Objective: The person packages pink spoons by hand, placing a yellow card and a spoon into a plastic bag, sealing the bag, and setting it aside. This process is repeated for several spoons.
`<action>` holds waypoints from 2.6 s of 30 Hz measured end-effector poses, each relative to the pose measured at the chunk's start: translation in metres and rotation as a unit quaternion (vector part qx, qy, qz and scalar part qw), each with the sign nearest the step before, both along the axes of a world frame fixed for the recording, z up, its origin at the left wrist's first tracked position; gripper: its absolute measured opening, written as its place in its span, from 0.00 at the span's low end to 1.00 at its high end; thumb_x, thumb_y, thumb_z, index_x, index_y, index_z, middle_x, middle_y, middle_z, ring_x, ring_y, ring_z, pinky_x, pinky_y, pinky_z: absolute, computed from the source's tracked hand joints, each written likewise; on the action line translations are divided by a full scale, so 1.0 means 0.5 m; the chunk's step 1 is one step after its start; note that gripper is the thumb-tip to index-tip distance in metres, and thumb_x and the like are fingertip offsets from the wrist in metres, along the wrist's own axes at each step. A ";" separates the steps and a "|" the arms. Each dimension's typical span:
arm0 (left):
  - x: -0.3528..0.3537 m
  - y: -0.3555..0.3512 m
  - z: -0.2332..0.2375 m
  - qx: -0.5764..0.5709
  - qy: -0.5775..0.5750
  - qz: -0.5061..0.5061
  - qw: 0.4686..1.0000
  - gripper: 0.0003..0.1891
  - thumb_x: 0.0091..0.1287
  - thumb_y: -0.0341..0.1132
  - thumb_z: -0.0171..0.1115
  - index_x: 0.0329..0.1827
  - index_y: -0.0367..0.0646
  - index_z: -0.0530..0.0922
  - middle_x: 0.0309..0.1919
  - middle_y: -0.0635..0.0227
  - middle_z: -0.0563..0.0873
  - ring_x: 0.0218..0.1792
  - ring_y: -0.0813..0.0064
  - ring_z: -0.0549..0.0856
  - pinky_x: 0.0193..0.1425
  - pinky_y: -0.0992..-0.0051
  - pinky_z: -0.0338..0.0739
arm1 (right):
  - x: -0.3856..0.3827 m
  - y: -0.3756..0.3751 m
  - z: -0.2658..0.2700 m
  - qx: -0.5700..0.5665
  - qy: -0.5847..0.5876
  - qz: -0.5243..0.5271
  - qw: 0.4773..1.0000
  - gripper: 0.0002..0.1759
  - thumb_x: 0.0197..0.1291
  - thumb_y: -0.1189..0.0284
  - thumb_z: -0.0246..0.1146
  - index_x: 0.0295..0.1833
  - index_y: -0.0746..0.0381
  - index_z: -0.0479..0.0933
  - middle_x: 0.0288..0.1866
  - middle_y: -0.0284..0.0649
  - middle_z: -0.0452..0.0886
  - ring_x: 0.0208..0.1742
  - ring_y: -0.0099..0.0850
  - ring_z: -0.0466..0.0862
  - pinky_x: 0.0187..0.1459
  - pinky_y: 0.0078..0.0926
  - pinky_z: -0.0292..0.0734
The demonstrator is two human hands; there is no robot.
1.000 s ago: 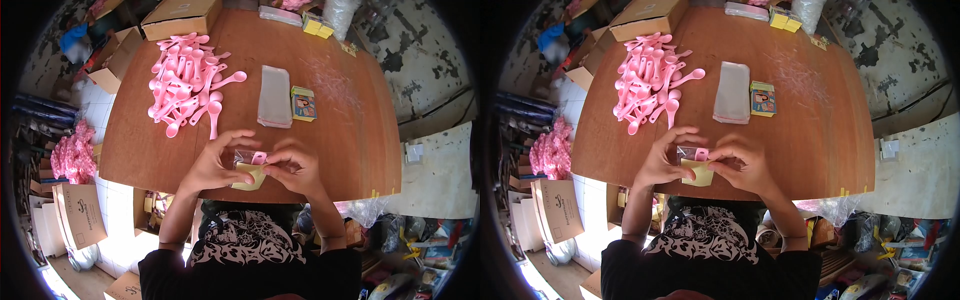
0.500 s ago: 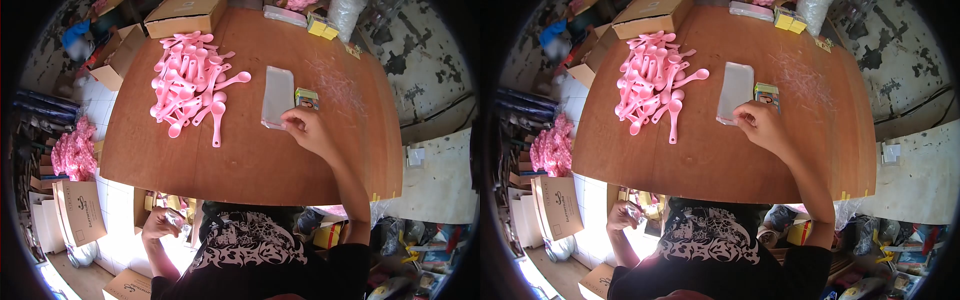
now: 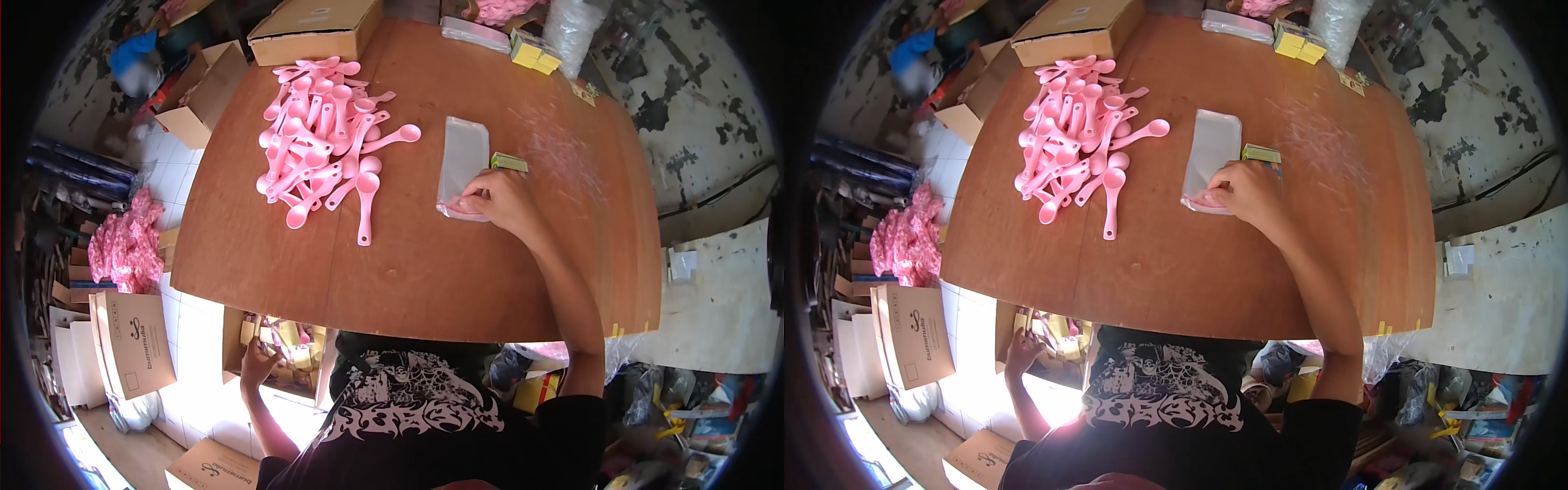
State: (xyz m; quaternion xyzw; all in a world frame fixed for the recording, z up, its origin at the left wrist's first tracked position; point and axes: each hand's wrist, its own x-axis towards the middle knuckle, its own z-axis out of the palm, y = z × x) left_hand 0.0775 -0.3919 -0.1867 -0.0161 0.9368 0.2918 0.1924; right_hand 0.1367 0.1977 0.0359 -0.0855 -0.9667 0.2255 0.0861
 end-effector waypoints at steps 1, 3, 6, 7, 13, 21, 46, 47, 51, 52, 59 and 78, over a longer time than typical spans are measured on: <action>-0.014 0.011 0.030 0.011 -0.106 -0.090 0.990 0.34 0.58 0.39 0.76 0.65 0.35 0.72 0.56 0.50 0.83 0.62 0.60 0.81 0.64 0.67 0.77 | -0.002 0.005 -0.009 -0.004 0.018 0.008 1.000 0.08 0.50 0.66 0.72 0.31 0.59 0.86 0.30 0.36 0.86 0.31 0.32 0.84 0.33 0.31 0.75; -0.028 0.057 0.107 0.041 -0.268 -0.188 0.944 0.27 0.60 0.38 0.75 0.60 0.36 0.77 0.53 0.55 0.86 0.57 0.65 0.84 0.63 0.68 0.79 | 0.002 0.005 -0.009 -0.009 0.036 0.017 0.999 0.08 0.50 0.65 0.72 0.30 0.59 0.86 0.30 0.35 0.86 0.31 0.32 0.84 0.32 0.31 0.74; -0.022 0.192 0.280 0.188 -0.299 -0.322 0.878 0.18 0.64 0.33 0.71 0.54 0.35 0.80 0.46 0.58 0.89 0.49 0.68 0.88 0.57 0.71 0.83 | 0.003 -0.004 0.014 -0.023 0.008 0.031 0.999 0.08 0.49 0.66 0.72 0.30 0.58 0.87 0.30 0.36 0.86 0.31 0.32 0.84 0.32 0.31 0.74; -0.022 0.235 0.333 0.227 -0.308 -0.398 0.834 0.17 0.65 0.33 0.70 0.54 0.34 0.80 0.44 0.59 0.89 0.46 0.68 0.89 0.53 0.72 0.84 | 0.005 -0.008 0.019 -0.034 -0.012 0.021 0.999 0.07 0.49 0.69 0.73 0.32 0.61 0.86 0.31 0.38 0.86 0.32 0.33 0.83 0.34 0.31 0.74; -0.033 0.440 0.469 0.358 -0.240 -0.640 0.636 0.17 0.66 0.33 0.69 0.54 0.35 0.80 0.41 0.59 0.90 0.41 0.68 0.91 0.45 0.72 0.87 | 0.002 0.000 0.004 -0.019 -0.017 0.008 1.000 0.06 0.48 0.74 0.72 0.33 0.64 0.85 0.32 0.41 0.86 0.33 0.35 0.83 0.37 0.33 0.74; -0.052 0.640 0.514 0.264 0.138 -0.492 0.818 0.18 0.63 0.32 0.69 0.57 0.43 0.80 0.50 0.56 0.87 0.49 0.63 0.88 0.57 0.64 0.81 | 0.043 -0.057 0.049 0.104 0.109 0.044 0.988 0.03 0.55 0.73 0.67 0.33 0.60 0.84 0.34 0.37 0.83 0.41 0.39 0.82 0.44 0.37 0.76; -0.046 0.671 0.459 0.579 -0.106 -0.237 0.773 0.14 0.67 0.23 0.65 0.55 0.33 0.78 0.43 0.61 0.90 0.42 0.78 0.88 0.47 0.81 0.81 | 0.155 0.036 0.041 0.113 0.142 -0.100 0.978 0.10 0.56 0.77 0.69 0.44 0.64 0.83 0.39 0.45 0.86 0.36 0.44 0.85 0.40 0.37 0.80; -0.048 0.671 0.458 0.580 -0.103 -0.234 0.774 0.14 0.67 0.23 0.65 0.55 0.33 0.78 0.43 0.61 0.90 0.42 0.78 0.88 0.47 0.81 0.81 | 0.155 0.014 0.062 0.164 0.161 -0.137 0.964 0.08 0.58 0.77 0.68 0.44 0.65 0.82 0.37 0.45 0.85 0.34 0.43 0.85 0.37 0.36 0.80; -0.055 0.673 0.443 0.536 -0.108 -0.249 0.799 0.15 0.67 0.24 0.66 0.56 0.32 0.78 0.41 0.62 0.90 0.40 0.80 0.87 0.44 0.82 0.80 | 0.166 -0.070 0.108 -0.014 0.292 -0.169 0.941 0.06 0.65 0.75 0.65 0.43 0.67 0.80 0.33 0.40 0.85 0.31 0.29 0.84 0.32 0.25 0.77; -0.055 0.675 0.439 0.513 -0.109 -0.276 0.805 0.17 0.67 0.25 0.66 0.58 0.31 0.78 0.41 0.62 0.90 0.39 0.81 0.87 0.43 0.82 0.80 | 0.169 -0.086 0.117 -0.134 0.306 -0.151 0.930 0.06 0.67 0.75 0.64 0.44 0.68 0.80 0.33 0.37 0.84 0.32 0.22 0.81 0.32 0.20 0.74; -0.033 0.675 0.454 0.517 -0.160 -0.327 0.775 0.14 0.66 0.24 0.67 0.54 0.32 0.80 0.41 0.63 0.90 0.40 0.82 0.86 0.46 0.82 0.79 | 0.141 -0.119 0.134 -0.222 0.286 -0.075 0.929 0.07 0.68 0.74 0.64 0.44 0.69 0.81 0.34 0.34 0.84 0.34 0.15 0.79 0.36 0.14 0.72; -0.021 0.687 0.461 0.499 -0.169 -0.360 0.770 0.17 0.69 0.27 0.64 0.59 0.29 0.77 0.46 0.63 0.88 0.45 0.84 0.84 0.48 0.82 0.78 | 0.139 -0.156 0.120 -0.221 0.140 0.054 0.963 0.06 0.63 0.75 0.67 0.43 0.66 0.83 0.38 0.39 0.85 0.40 0.26 0.83 0.43 0.24 0.78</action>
